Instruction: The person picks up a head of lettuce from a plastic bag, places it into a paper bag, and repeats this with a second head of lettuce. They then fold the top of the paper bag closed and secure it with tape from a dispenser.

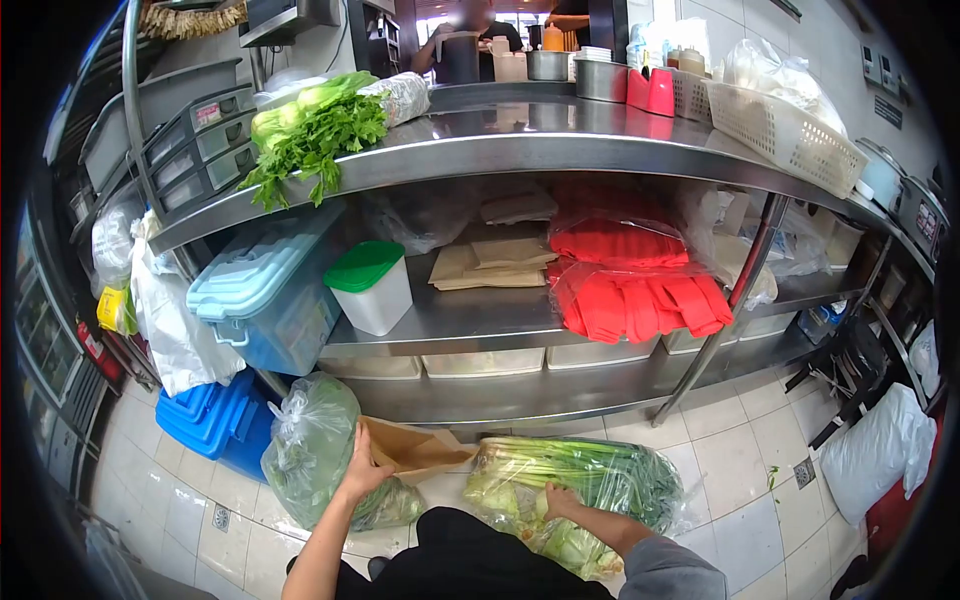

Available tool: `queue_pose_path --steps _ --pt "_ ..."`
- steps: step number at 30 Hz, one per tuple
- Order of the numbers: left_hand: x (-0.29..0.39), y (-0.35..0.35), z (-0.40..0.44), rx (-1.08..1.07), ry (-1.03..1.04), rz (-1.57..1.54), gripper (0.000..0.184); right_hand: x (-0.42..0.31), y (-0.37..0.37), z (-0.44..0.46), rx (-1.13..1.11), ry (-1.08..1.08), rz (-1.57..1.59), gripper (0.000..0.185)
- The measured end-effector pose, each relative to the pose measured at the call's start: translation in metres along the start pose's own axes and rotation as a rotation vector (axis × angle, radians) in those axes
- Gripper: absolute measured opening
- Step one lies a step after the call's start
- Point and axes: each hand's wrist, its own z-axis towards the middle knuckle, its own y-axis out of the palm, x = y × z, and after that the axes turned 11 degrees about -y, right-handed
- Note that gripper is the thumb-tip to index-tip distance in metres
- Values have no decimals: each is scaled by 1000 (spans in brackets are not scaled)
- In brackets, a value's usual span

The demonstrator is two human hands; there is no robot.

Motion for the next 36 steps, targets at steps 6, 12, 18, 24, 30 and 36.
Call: queue_pose_path --steps 6,12,18,24,30,36 --pt "-13 1 7 90 58 183 111 -26 -59 -42 388 -141 233 84" --pt "22 24 -11 148 110 383 116 -38 -103 -58 766 -271 1725 73" --pt "38 71 -32 95 175 548 111 -62 -151 -81 174 -681 2488 60" --pt "55 94 -53 -31 335 681 105 -96 -156 -81 -218 -361 1865 60" --pt "43 105 -57 -158 300 748 106 -125 -164 -74 46 -198 1782 80" --pt "52 107 -59 -201 331 756 97 -149 -140 -63 387 -449 964 86"
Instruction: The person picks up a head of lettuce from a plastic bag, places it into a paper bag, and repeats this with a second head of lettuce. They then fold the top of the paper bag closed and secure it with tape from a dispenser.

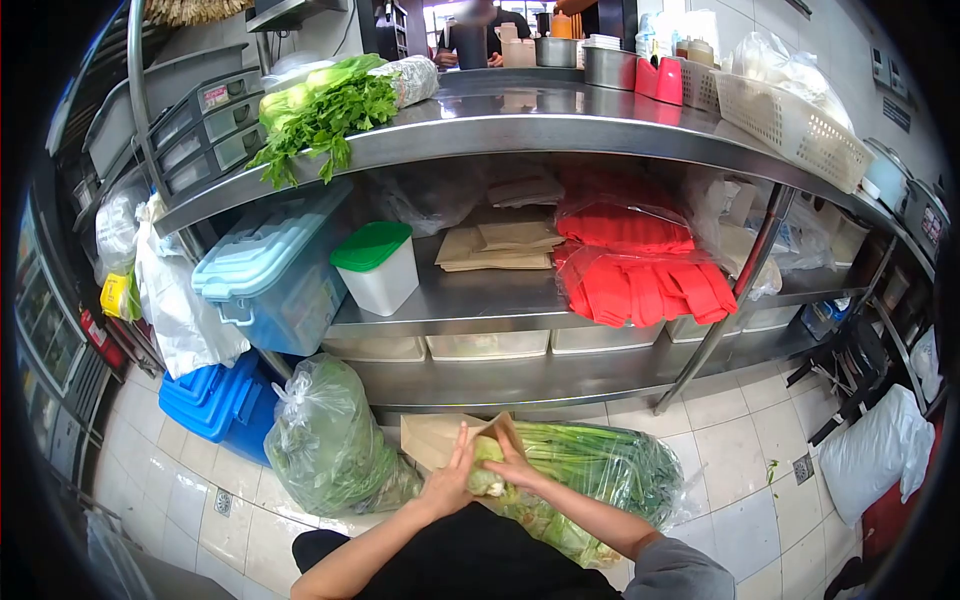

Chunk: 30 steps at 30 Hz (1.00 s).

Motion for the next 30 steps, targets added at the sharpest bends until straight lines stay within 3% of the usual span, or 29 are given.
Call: queue_pose_path --steps 3,4,7,10,13,16,19,21,23,24,25,27,29,30 --pt "15 5 -7 -83 117 29 93 7 9 20 -117 606 533 89" --pt "10 19 -4 -164 109 105 93 9 13 25 -141 652 625 84" --pt "35 -2 -10 -340 84 77 98 9 30 37 -198 549 635 70" --pt "23 -20 -6 -178 229 -280 102 0 59 62 -243 398 485 57" --pt "-11 -48 2 -91 219 -433 102 -4 83 90 -293 291 364 45" --pt "-49 -34 14 107 304 -276 107 -23 90 98 -360 217 286 34" --pt "-61 -56 13 -171 -56 -858 105 -71 62 82 -450 62 286 26" --pt "-86 -53 17 -113 -91 -1097 107 -117 14 62 -509 -143 368 30" --pt "-108 -55 20 62 -121 -1053 104 -146 -36 45 -565 -322 463 34" --pt "-101 -71 13 20 -236 -1138 101 -145 -62 42 -474 -255 525 32" --pt "-93 -91 5 -28 -366 -1220 99 -139 -81 36 -382 -175 589 31" --pt "-104 -96 2 43 -394 -1253 93 -73 -101 42 -110 -161 513 29" --pt "-107 -101 -2 99 -373 -1254 90 18 -100 46 -80 23 160 23" --pt "-94 -108 -7 144 -388 -1290 89 77 -95 48 -196 62 -67 22"
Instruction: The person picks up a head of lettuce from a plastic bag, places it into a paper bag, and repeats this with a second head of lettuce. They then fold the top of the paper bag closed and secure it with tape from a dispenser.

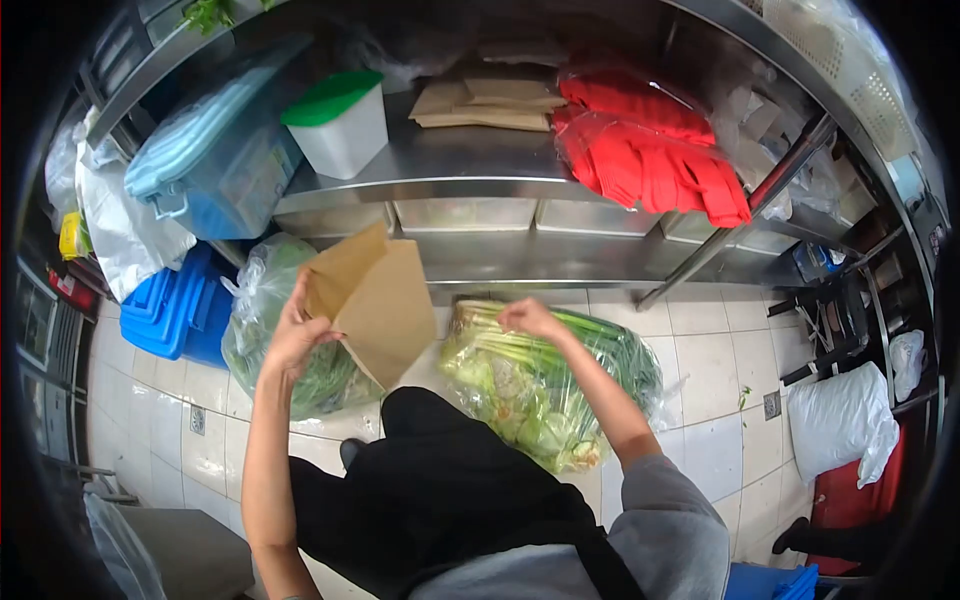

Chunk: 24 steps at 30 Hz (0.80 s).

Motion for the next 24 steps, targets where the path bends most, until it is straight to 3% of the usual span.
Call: queue_pose_path --steps 3,5,8,11,14,17,21,24 --pt "3 5 -8 46 19 -12 89 95 41 -2 -226 98 -500 26" --pt "1 8 -12 75 18 13 90 133 68 0 -259 151 -596 43" --pt "-3 0 -17 124 31 23 90 141 98 1 -210 90 -477 60" --pt "-5 -9 -22 161 37 1 90 137 122 21 -187 172 -502 72" --pt "-10 -20 -22 147 7 -3 90 122 145 35 -321 351 -682 82" --pt "-6 -12 -25 178 7 -29 89 121 178 32 -129 505 -743 91" --pt "-2 -10 -23 170 8 -33 89 121 166 37 -177 457 -711 81" --pt "-4 -11 -18 123 -5 -35 89 125 135 48 -347 314 -798 72"
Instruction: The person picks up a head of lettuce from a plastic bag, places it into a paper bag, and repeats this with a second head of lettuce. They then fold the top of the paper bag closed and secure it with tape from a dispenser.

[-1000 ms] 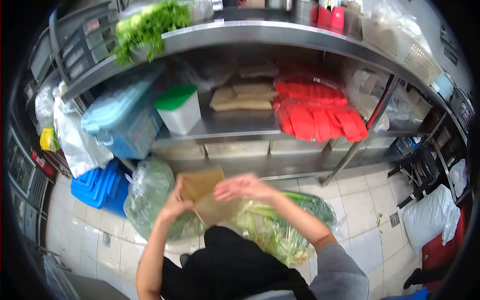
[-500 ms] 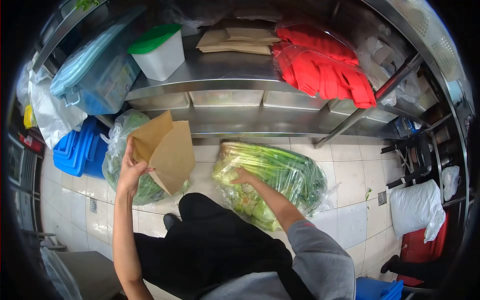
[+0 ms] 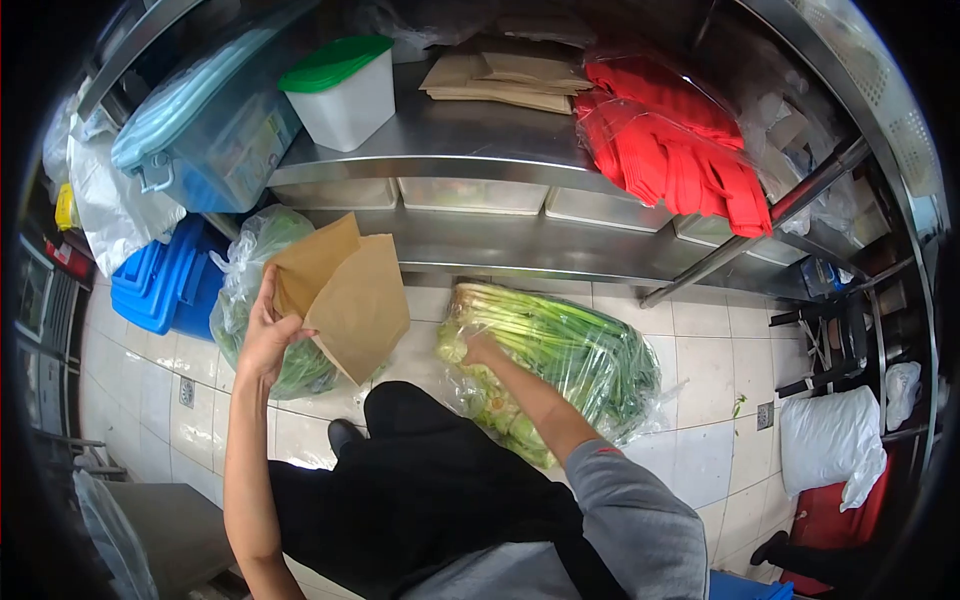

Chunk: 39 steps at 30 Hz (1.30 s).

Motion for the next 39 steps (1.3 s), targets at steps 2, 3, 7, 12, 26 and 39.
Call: queue_pose_path --steps 2,3,7,12,26,39 --pt "-2 -1 1 -11 6 7 89 27 5 9 80 -120 120 73" --pt "-2 -1 1 -5 6 8 89 28 -9 5 125 -182 181 73" --pt "1 7 -1 -8 -8 8 89 12 -58 -25 -184 -182 107 81" --pt "-3 7 0 -3 11 24 89 29 -5 33 -8 -238 18 61" --pt "-7 0 -3 -10 21 52 91 51 -28 -69 77 178 -527 23" --pt "-6 24 -30 -292 264 742 109 -20 -6 -24 -107 -22 -368 81"
